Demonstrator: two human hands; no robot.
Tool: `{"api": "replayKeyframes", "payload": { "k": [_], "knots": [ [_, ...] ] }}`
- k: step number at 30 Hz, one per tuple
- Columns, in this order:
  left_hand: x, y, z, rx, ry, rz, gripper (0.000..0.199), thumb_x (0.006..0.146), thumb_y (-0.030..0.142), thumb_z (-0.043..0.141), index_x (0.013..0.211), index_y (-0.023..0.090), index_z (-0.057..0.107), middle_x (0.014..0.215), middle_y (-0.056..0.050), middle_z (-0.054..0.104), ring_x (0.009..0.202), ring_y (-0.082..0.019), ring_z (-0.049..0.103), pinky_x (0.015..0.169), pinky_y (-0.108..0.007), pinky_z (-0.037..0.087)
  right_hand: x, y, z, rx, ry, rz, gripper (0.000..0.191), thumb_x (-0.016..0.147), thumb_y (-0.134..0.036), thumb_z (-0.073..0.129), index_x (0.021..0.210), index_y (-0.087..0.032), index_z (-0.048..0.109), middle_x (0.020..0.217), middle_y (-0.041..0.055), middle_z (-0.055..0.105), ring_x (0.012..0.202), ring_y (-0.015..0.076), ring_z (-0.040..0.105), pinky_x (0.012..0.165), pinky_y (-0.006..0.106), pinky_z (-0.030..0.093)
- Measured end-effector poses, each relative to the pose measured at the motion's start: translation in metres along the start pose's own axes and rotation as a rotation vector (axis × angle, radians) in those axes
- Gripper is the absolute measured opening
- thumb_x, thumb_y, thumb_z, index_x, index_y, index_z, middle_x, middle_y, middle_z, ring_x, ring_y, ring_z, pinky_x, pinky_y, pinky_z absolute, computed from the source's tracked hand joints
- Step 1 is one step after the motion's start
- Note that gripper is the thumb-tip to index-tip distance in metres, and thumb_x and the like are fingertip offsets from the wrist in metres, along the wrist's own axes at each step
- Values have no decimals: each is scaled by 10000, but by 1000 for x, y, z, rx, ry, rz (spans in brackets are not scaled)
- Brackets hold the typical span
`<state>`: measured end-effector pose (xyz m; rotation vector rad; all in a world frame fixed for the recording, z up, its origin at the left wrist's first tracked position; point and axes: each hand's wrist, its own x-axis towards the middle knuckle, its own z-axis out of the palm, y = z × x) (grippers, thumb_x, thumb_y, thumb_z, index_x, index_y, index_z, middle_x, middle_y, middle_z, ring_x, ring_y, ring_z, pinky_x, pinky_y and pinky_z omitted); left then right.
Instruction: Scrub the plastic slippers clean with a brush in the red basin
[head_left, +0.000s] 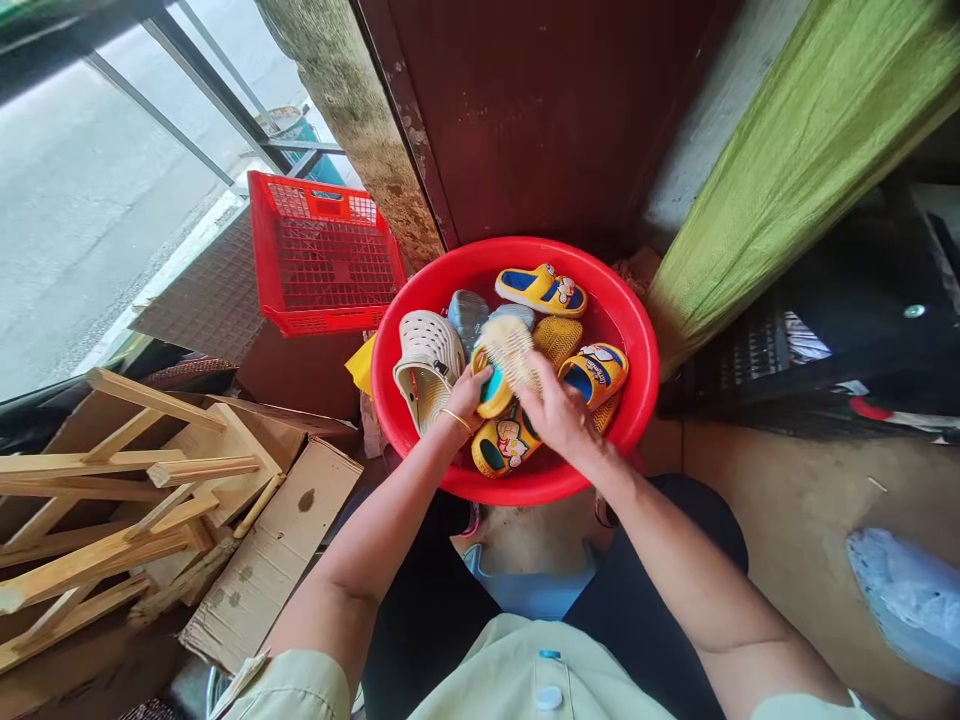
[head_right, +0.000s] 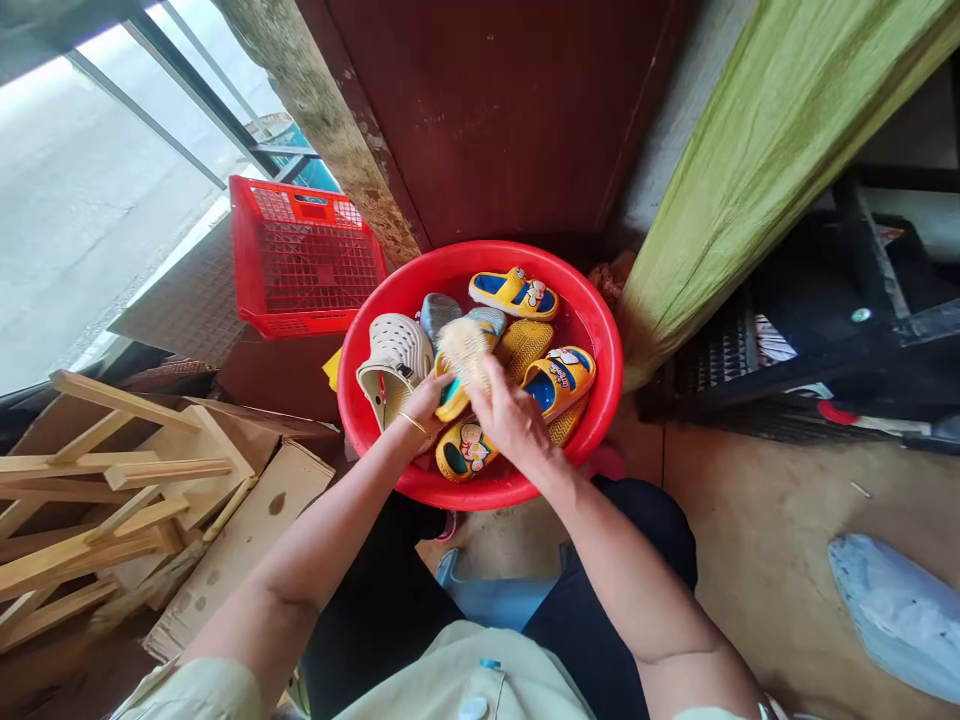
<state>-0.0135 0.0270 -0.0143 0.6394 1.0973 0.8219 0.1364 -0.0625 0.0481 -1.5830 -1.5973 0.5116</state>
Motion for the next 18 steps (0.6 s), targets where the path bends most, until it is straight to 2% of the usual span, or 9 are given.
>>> {"api": "replayKeyframes", "payload": {
  "k": [3,5,7,9,11,13,15,18],
  "knots": [
    [-6,-8,-5,477,20,287,637,810,201,674,1435,217,551,1286,-79,709,1197,-269,669,1107,-445,496,21,19,-32,67,168,192,593,998,-497,476,1491,-167,506,1236,181,730,937,283,753,777,397,640],
    [-12,-11,-10,759,26,410,674,795,199,657,1458,192,534,1405,-123,640,1334,-310,583,1183,-499,412,31,30,-52,182,207,333,656,975,-580,488,1503,-192,490,1068,140,759,690,228,721,571,341,611],
    [-15,-6,-12,942,59,525,697,775,197,641,1461,146,529,1505,-184,545,1438,-349,479,1216,-547,352,36,38,-67,319,207,452,714,936,-655,513,1497,-214,488,890,72,738,520,171,636,431,282,532],
    [-10,7,-7,1021,76,647,725,740,177,638,1456,123,536,1570,-209,462,1499,-360,392,1239,-555,307,36,44,-76,455,214,527,754,888,-701,555,1476,-232,495,817,27,702,464,137,587,379,241,479],
    [7,27,9,1018,8,707,687,732,170,644,1417,153,585,1533,-184,511,1473,-347,427,1241,-529,310,33,49,-81,565,221,569,775,849,-721,593,1456,-249,502,804,3,683,452,119,569,361,218,454],
    [36,49,36,983,-93,678,535,761,187,656,1296,199,676,1377,-147,643,1355,-333,548,1217,-496,347,30,51,-85,623,204,604,787,823,-726,619,1448,-262,500,798,-10,679,445,113,560,350,212,449],
    [72,67,70,989,-75,660,442,779,197,674,1221,199,700,1343,-159,661,1346,-342,548,1215,-476,327,29,52,-88,632,163,624,778,817,-720,632,1438,-268,505,809,-10,686,452,115,569,355,214,467],
    [122,77,114,1174,12,560,511,747,226,758,1244,167,654,1407,-217,605,1404,-398,462,1204,-536,266,28,52,-91,609,93,627,741,830,-702,629,1429,-282,514,825,-11,690,457,111,581,363,208,484]
  ]
}}
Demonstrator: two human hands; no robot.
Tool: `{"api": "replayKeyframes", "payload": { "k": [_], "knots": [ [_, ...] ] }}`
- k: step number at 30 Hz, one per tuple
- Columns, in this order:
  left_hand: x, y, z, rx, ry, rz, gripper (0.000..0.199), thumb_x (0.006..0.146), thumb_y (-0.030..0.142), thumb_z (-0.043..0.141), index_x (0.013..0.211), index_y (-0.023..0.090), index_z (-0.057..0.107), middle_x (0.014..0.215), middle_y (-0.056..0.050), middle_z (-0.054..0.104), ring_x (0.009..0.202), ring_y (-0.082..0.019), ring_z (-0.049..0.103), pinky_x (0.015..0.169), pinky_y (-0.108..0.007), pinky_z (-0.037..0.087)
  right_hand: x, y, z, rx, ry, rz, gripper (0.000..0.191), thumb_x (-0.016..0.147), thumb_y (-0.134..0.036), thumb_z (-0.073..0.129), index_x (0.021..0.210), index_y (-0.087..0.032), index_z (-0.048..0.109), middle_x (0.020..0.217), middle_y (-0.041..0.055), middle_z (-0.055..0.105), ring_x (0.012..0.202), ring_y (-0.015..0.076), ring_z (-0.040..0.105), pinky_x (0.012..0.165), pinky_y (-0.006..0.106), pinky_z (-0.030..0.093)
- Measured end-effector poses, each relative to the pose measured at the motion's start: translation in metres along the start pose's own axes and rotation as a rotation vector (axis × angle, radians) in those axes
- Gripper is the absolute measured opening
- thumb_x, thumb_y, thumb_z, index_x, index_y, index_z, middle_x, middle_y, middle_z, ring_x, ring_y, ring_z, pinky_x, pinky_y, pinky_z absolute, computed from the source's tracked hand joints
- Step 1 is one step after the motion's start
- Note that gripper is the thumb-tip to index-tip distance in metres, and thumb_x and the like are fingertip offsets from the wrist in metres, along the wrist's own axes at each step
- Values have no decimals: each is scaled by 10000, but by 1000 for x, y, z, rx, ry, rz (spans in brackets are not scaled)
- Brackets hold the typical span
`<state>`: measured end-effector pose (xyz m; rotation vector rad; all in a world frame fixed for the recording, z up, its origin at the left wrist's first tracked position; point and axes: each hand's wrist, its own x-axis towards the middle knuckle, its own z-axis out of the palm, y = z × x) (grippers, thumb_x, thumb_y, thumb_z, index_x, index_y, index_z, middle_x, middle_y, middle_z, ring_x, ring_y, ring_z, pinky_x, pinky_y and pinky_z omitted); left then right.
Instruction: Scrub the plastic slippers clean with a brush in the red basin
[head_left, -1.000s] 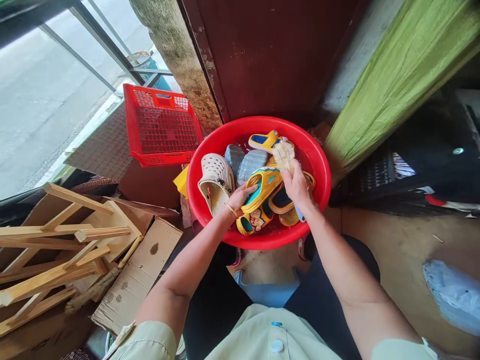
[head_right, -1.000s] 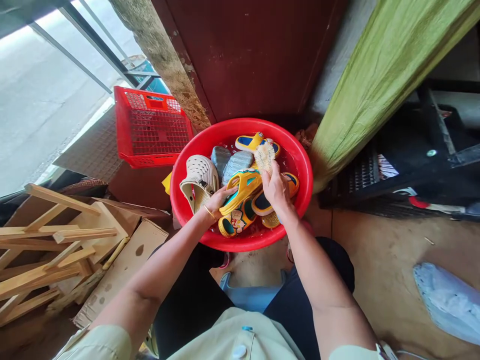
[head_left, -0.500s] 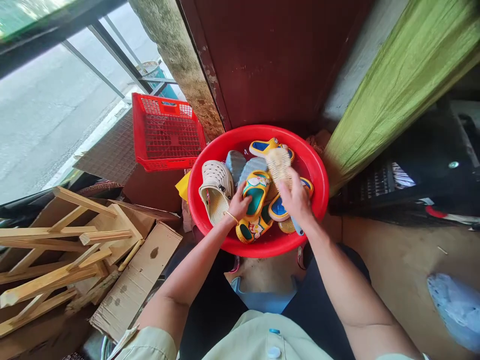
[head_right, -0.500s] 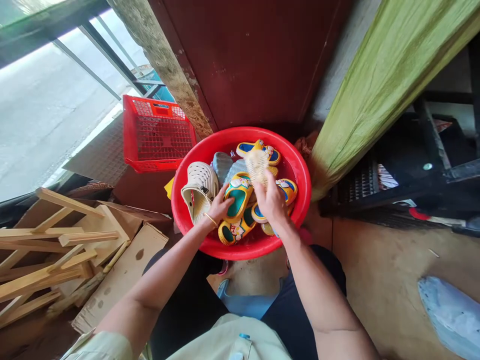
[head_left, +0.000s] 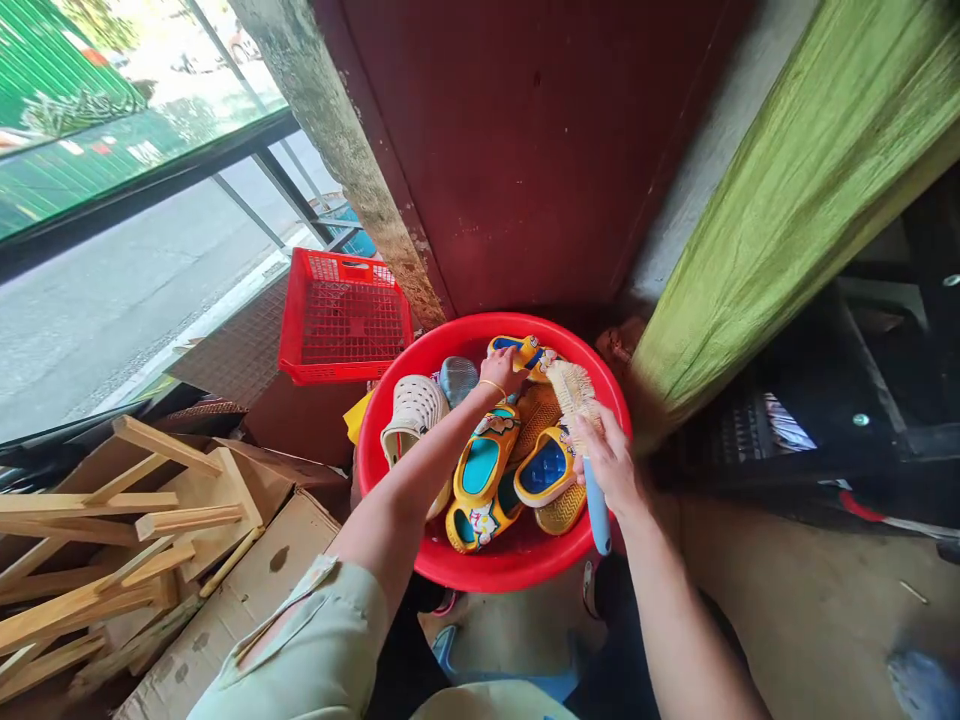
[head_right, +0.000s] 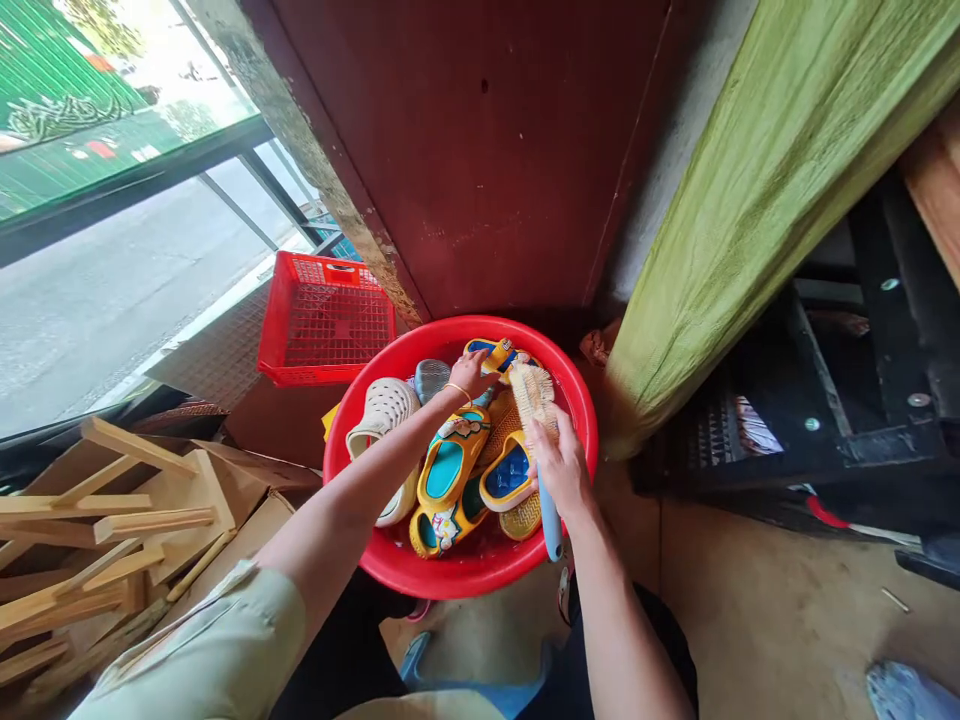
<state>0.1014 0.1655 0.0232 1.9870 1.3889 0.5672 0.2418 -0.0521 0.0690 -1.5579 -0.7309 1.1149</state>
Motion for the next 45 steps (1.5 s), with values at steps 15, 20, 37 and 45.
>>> {"api": "replayKeyframes", "payload": {
  "k": [15,20,37,45],
  "knots": [
    [2,28,-54,139,50,152,195,783,307,762,810,207,597,908,-99,698,1056,-318,635,996,-385,365,2,1,-1,-38,24,-62,829,811,-719,630,1475,-245,487,854,6,699,468,117,582,364,226,499],
    [-66,38,-84,-129,56,-11,386,667,359,875,660,214,517,674,-18,577,811,-229,614,678,-277,373,-10,-3,9,-131,51,-187,792,875,-698,550,1498,-216,460,926,45,724,506,141,615,398,255,522],
    [-207,2,-72,-1230,-224,-606,321,730,385,860,864,151,686,628,19,623,421,-45,450,353,-154,290,-33,23,50,-564,68,-558,602,964,-381,517,1504,-125,442,1423,186,642,1309,288,618,1106,438,506],
    [-204,-21,-37,-1203,-216,-547,346,688,309,872,967,159,733,821,-35,768,784,-204,732,729,-284,576,-48,48,69,-636,-35,-415,537,969,-367,523,1480,-203,492,1228,123,753,1132,281,719,957,405,584]
  ]
}}
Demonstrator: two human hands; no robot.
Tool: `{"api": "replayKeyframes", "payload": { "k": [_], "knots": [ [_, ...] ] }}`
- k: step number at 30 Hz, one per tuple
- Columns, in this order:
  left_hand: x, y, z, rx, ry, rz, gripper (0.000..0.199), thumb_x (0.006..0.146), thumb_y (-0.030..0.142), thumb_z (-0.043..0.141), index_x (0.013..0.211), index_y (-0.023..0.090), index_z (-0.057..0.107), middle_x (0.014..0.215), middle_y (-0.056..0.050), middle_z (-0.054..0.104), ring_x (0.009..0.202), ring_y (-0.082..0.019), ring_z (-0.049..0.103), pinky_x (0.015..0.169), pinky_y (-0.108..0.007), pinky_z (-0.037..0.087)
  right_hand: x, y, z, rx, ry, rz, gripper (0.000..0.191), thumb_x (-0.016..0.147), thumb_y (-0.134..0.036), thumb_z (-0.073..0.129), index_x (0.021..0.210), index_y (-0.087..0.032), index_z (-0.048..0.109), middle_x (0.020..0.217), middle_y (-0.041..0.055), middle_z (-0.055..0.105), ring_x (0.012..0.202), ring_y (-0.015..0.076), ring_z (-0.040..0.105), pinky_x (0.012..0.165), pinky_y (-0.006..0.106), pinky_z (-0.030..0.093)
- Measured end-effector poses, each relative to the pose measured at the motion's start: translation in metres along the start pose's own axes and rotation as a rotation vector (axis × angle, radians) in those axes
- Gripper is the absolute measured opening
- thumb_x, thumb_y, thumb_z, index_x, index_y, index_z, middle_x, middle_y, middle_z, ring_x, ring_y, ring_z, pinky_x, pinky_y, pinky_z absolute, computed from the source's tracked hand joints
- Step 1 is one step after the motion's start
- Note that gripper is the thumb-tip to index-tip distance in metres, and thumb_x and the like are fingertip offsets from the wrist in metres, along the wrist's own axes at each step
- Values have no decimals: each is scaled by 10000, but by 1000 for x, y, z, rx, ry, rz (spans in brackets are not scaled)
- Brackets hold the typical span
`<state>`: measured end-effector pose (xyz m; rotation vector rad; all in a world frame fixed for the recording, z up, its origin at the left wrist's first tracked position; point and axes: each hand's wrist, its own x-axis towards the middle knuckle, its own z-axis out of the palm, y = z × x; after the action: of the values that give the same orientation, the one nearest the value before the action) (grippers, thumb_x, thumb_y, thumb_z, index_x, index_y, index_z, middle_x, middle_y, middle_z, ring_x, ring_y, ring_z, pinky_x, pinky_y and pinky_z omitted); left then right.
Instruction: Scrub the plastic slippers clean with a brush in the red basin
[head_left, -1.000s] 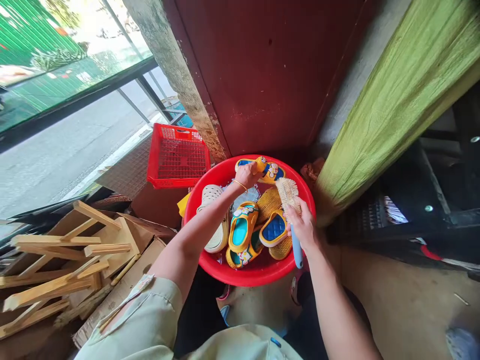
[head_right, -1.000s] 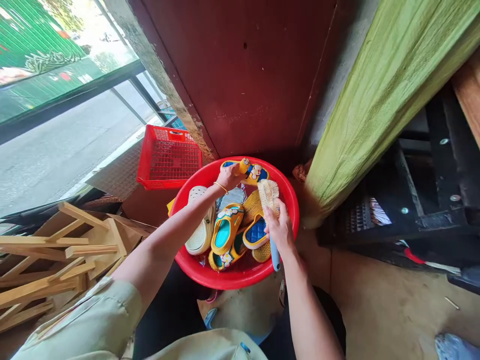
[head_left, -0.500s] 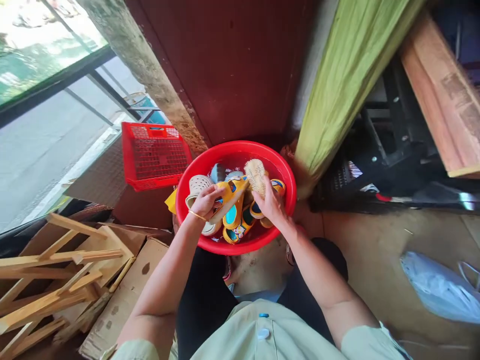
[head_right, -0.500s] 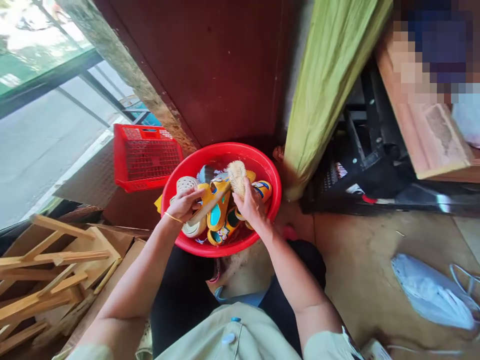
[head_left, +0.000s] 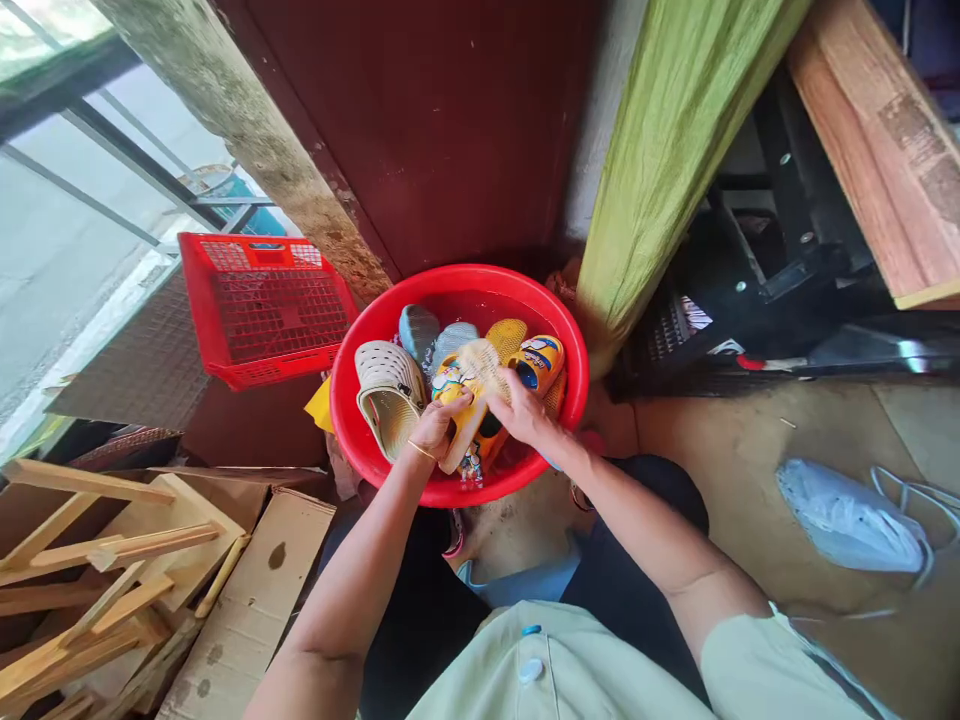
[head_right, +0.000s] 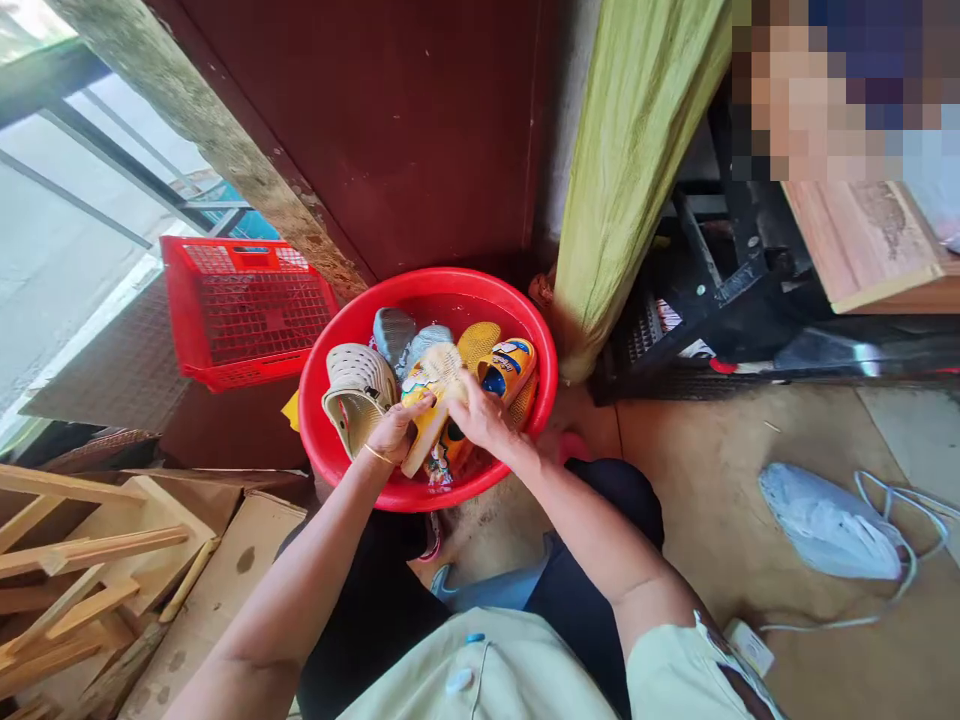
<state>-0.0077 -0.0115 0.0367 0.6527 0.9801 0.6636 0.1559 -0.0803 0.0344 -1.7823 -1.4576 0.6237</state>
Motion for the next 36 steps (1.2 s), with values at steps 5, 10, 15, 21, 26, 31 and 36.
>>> {"api": "replayKeyframes", "payload": {
  "k": [5,10,15,21,26,31,36],
  "knots": [
    [10,-10,-3,-43,8,97,318,750,315,789,1025,168,722,837,-38,776,951,-254,747,790,-307,584,-19,-16,17,-49,-111,-98,569,1006,-349,482,1542,-175,402,1248,130,748,1086,268,739,916,371,595],
    [2,-10,-1,-146,-40,8,320,674,291,815,953,176,709,896,-33,783,937,-242,749,842,-325,596,12,-9,-2,-172,8,-111,579,1029,-345,427,1574,-154,391,1355,169,695,1191,298,696,1014,411,562],
    [-5,-9,-10,-161,-47,-22,375,639,329,849,940,158,704,862,-48,777,899,-259,754,854,-351,594,37,-1,-8,-174,118,-72,575,1026,-330,411,1554,-102,427,1363,195,686,1228,315,678,1051,444,544],
    [8,-7,-23,-275,12,27,376,716,292,779,1055,141,715,904,-72,793,933,-281,754,898,-385,592,-9,-20,20,-208,-92,-230,574,1042,-363,414,1566,-128,415,1349,167,700,1184,286,701,1021,402,568],
    [5,-6,-20,-294,-55,-27,330,730,299,803,1011,149,719,923,-65,788,883,-259,750,874,-375,594,17,-9,6,-276,3,-162,575,1045,-344,405,1559,-86,419,1345,215,691,1160,310,707,991,417,567],
    [-4,0,-27,-276,-57,14,315,696,319,844,936,167,707,873,-26,769,820,-221,740,838,-340,598,44,14,-1,-234,67,-22,563,1019,-350,414,1515,-93,483,1257,198,737,1142,316,713,997,437,557],
    [3,6,-36,-292,-25,68,368,745,396,825,1017,179,706,887,-36,778,846,-245,752,846,-373,609,33,20,-1,-277,-37,72,603,1052,-412,343,1563,-94,382,1392,210,659,1204,295,681,996,401,548]
  ]
}}
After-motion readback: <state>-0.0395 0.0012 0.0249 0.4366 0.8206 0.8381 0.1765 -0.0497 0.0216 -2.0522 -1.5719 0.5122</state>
